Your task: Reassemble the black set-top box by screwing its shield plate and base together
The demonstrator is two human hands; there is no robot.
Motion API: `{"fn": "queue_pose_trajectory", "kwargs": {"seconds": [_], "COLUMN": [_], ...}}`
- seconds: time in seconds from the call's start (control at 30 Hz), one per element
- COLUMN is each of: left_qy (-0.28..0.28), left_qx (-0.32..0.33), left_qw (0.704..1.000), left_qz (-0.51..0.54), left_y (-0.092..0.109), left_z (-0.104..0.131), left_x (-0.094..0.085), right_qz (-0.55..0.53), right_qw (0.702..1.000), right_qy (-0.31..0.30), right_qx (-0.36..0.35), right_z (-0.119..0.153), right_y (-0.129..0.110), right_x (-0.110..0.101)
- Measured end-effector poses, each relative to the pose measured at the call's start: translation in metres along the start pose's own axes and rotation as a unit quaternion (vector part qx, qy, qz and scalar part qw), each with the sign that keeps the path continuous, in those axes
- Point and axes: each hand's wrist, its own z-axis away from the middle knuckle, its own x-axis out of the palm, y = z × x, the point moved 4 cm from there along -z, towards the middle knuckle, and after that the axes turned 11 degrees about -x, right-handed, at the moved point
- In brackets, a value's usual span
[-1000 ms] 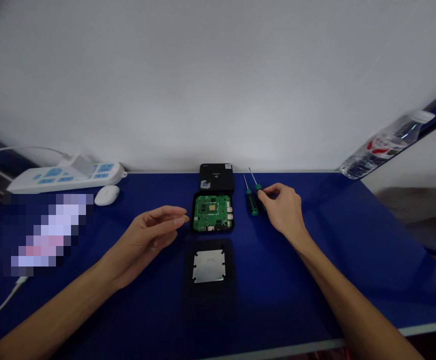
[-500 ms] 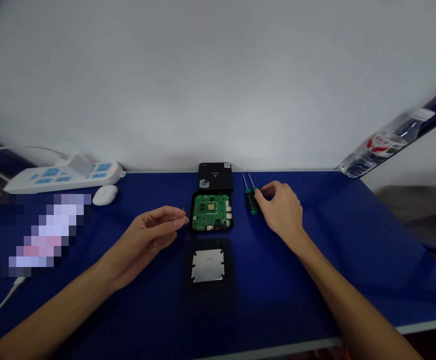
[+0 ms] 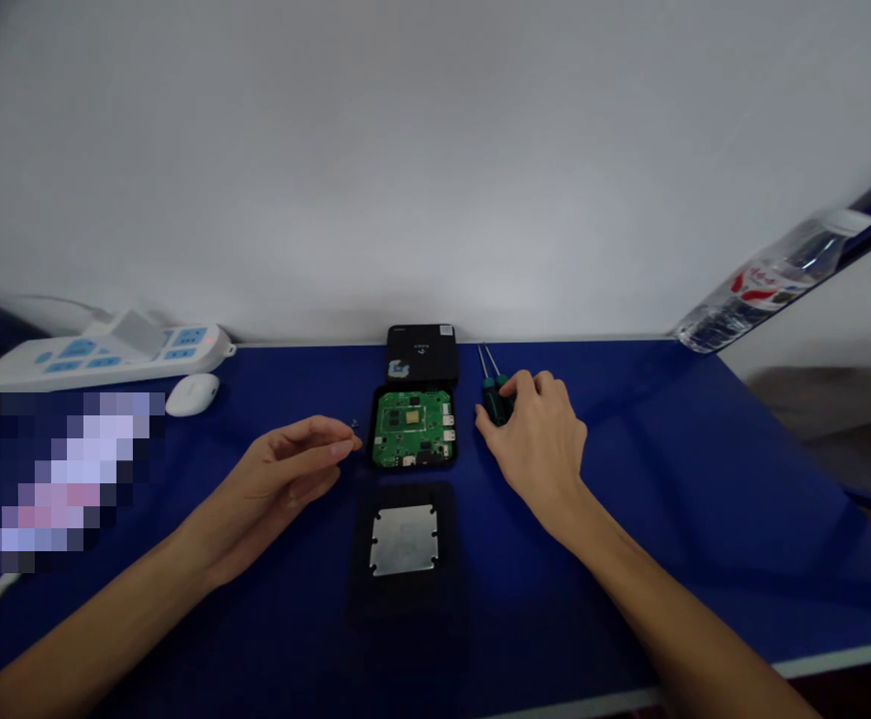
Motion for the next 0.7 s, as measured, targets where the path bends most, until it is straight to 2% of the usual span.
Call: {"fn": "queue_pose_trajectory", "kwargs": {"seconds": [0.2,0.3,0.43,0.5,0.57,0.7], "left_qy": [0.006,0.007,0.003,-0.012,-0.034,-0.057], "left_qx": [-0.014,-0.021,-0.027,-0.039,-0.053,-0.041], "left_qw": [1.0,1.0,1.0,0.999,0.998,0.998], "left_qz": [0.005,0.008,0.012,0.011,0.008,0.002], "left_y": [0.002,0.003,0.003,0.002,0.0,0.0], "left_z": [-0.001,-0.001,0.001,0.002,0.003,0.004], "left_x": [-0.001,-0.001,0.0,0.002,0.004,0.004], "right_qz": [-0.006,-0.019,-0.072,-0.157,-0.277,-0.485], "right_qw": [1.0,0.999,0.989,0.971,0.939,0.858], "right_qy": [0.022,0.035,0.124,0.174,0.194,0.146], "right_qx": [-0.004,0.006,0.021,0.041,0.067,0.087], "right_z": [0.001,0.0,-0.005,-0.007,-0.011,-0.017], "right_y": [-0.005,-0.007,-0.005,0.0,0.006,0.007], "right_x": [0.004,-0.001,-0.021,-0.029,-0.032,-0.031]}}
